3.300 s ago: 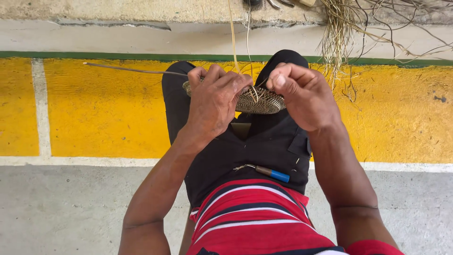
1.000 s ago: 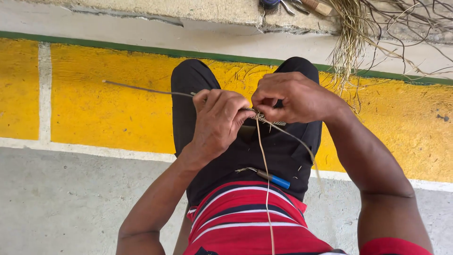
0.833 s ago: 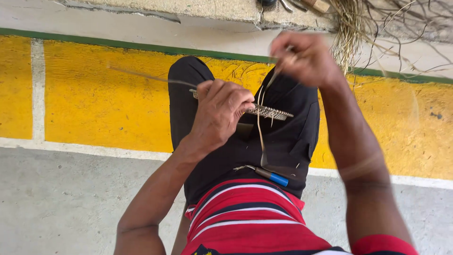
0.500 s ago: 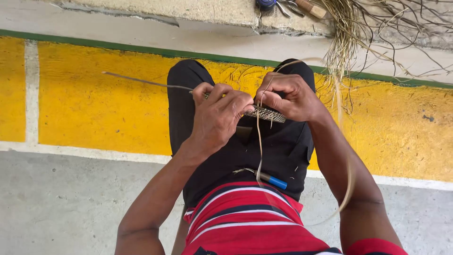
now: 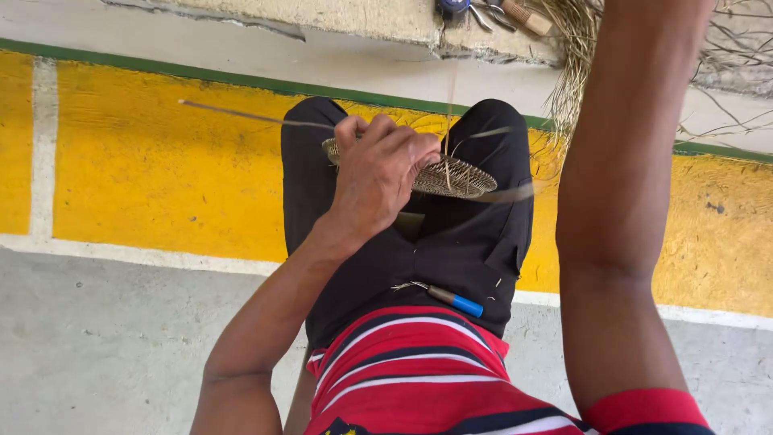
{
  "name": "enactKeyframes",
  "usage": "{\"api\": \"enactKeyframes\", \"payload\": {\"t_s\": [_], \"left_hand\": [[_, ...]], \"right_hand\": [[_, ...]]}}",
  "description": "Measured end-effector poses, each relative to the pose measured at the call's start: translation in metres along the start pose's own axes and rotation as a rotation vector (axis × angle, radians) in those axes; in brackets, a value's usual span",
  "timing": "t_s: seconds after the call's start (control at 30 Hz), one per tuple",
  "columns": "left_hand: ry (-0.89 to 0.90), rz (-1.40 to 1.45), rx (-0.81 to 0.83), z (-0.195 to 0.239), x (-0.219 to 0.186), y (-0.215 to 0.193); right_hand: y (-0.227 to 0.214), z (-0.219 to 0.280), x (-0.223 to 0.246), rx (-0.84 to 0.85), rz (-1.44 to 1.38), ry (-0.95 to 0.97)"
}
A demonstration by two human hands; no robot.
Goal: The recorder is weaving a circular straw or bamboo object by hand.
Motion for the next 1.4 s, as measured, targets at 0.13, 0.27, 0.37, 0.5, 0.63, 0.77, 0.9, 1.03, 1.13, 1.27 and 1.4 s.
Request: {"api": "enactKeyframes", "payload": {"t_s": [0.13,0.27,0.37,0.5,0.63,0.77,0.9,1.03,1.13,1.27,1.4], "left_hand": [[0.012,0.05,0.041,-0.009,0.007,0.007],[0.007,0.045,0.058,-0.017,0.011,0.01],[0.007,0.066,0.063,-0.02,0.013,0.014],[-0.03,0.071,0.044,-0.03,0.013,0.014],[-0.014,0.068,0.042,-0.03,0.016,0.016],[-0.002,0.077,0.028,-0.029,0.015,0.015],[0.015,0.057,0.016,-0.029,0.016,0.016],[0.028,0.047,0.023,-0.029,0.018,0.02],[0.031,0.035,0.02,-0.03,0.018,0.02],[0.052,0.006,-0.021,-0.029,0.016,0.02],[0.027,0.028,-0.003,-0.026,0.02,0.025]], "right_hand": [[0.006,-0.017,0.042,-0.141,-0.365,-0.008],[0.021,0.041,0.043,-0.181,-0.571,0.289],[0.024,0.07,0.052,-0.161,-0.373,0.36],[0.033,0.071,0.069,-0.088,0.068,0.246],[0.039,0.069,0.08,0.07,0.509,0.0],[0.044,0.067,0.077,0.104,0.588,-0.035],[0.046,0.065,0.077,0.125,0.604,-0.054],[0.045,0.068,0.076,0.145,0.619,-0.084],[0.047,0.064,0.076,0.159,0.648,-0.098],[0.051,0.066,0.073,0.151,0.704,-0.077],[0.056,0.07,0.067,0.105,0.7,-0.067]]}}
Point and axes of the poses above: each hand's wrist, its own z-axis away from the middle knuckle, its own y-axis out of the palm, x = y × z, the point moved 6 cm from there along -z, towards the middle knuckle, and after that the axes turned 13 degrees about -y, right-handed, at the moved point
